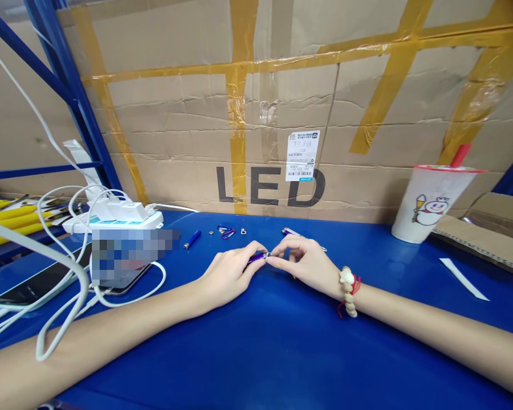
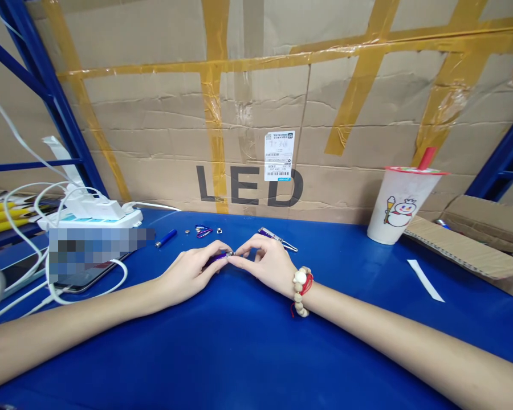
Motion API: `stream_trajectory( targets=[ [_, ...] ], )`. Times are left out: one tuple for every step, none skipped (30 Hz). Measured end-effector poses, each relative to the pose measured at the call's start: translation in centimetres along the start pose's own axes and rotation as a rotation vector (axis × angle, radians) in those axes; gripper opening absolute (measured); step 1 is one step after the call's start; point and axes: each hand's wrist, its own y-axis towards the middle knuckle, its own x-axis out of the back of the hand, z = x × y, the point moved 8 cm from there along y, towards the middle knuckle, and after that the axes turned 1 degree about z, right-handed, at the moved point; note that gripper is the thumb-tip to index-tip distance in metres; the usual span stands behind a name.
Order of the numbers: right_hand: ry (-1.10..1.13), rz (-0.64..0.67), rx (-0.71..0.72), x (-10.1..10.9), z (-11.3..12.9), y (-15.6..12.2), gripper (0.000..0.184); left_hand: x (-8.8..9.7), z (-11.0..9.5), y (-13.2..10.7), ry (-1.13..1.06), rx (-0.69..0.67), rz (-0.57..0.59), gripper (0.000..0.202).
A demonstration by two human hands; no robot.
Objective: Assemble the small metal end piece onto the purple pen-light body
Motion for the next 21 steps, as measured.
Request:
stream_trajectory(
  targets=[
    [0.000,-0.006,0.003,0.09,0.01,-0.02,0.032,0.03,-0.01,0.00,-0.004,-0.001,-0.001,0.024],
    [0.001,-0.010,0.003,0.16,0.01,-0.04,0.032,0.03,0.00,0.00,-0.006,0.000,-0.001,0.025],
    [0.001,-0.013,0.001,0.22,0.00,-0.06,0.033,0.04,0.01,0.02,-0.005,0.001,-0.001,0.026],
    [-0.003,-0.017,0.000,0.29,0.00,-0.07,0.033,0.04,0.01,0.03,-0.003,0.000,-0.002,0.026],
    [-0.011,-0.023,0.000,0.36,0.00,-0.07,0.033,0.04,0.00,0.05,0.000,-0.002,-0.003,0.027],
    [-0.020,-0.030,0.004,0.42,0.02,-0.07,0.033,0.05,-0.01,0.06,0.002,-0.006,-0.006,0.027],
    [-0.027,-0.037,0.012,0.47,0.07,-0.06,0.032,0.06,-0.04,0.07,0.003,-0.011,-0.009,0.027],
    [-0.031,-0.043,0.022,0.51,0.11,-0.05,0.032,0.05,-0.07,0.07,0.001,-0.017,-0.009,0.026],
    [-0.031,-0.047,0.033,0.53,0.14,-0.05,0.032,0.05,-0.10,0.06,-0.001,-0.021,-0.008,0.026],
    [-0.028,-0.050,0.041,0.53,0.15,-0.04,0.031,0.05,-0.12,0.04,-0.006,-0.025,-0.007,0.025],
    [-0.021,-0.051,0.048,0.53,0.14,-0.04,0.031,0.06,-0.16,0.03,-0.015,-0.029,-0.005,0.024],
    [-0.012,-0.052,0.051,0.54,0.09,-0.05,0.031,0.06,-0.19,0.01,-0.025,-0.032,-0.001,0.024],
    [-0.004,-0.054,0.049,0.56,0.02,-0.05,0.030,0.06,-0.22,0.00,-0.037,-0.035,0.003,0.023],
    [0.005,-0.055,0.046,0.60,-0.05,-0.05,0.030,0.07,-0.24,-0.01,-0.048,-0.036,0.004,0.022],
    [0.014,-0.056,0.046,0.64,-0.08,-0.05,0.030,0.09,-0.24,-0.01,-0.055,-0.036,0.006,0.022],
    [0.020,-0.056,0.046,0.68,-0.10,-0.04,0.029,0.09,-0.24,0.00,-0.060,-0.035,0.007,0.021],
    [0.023,-0.053,0.048,0.71,-0.09,-0.03,0.029,0.09,-0.22,0.01,-0.062,-0.034,0.007,0.021],
    [0.024,-0.051,0.054,0.73,-0.06,-0.01,0.029,0.08,-0.22,0.04,-0.064,-0.035,0.008,0.021],
    [0.025,-0.047,0.061,0.74,-0.01,0.02,0.028,0.07,-0.22,0.07,-0.065,-0.037,0.010,0.021],
    [0.024,-0.045,0.067,0.74,0.01,0.04,0.028,0.04,-0.24,0.09,-0.066,-0.043,0.014,0.021],
    [0.024,-0.042,0.071,0.74,0.01,0.07,0.028,0.01,-0.29,0.12,-0.068,-0.052,0.020,0.021]
  ],
)
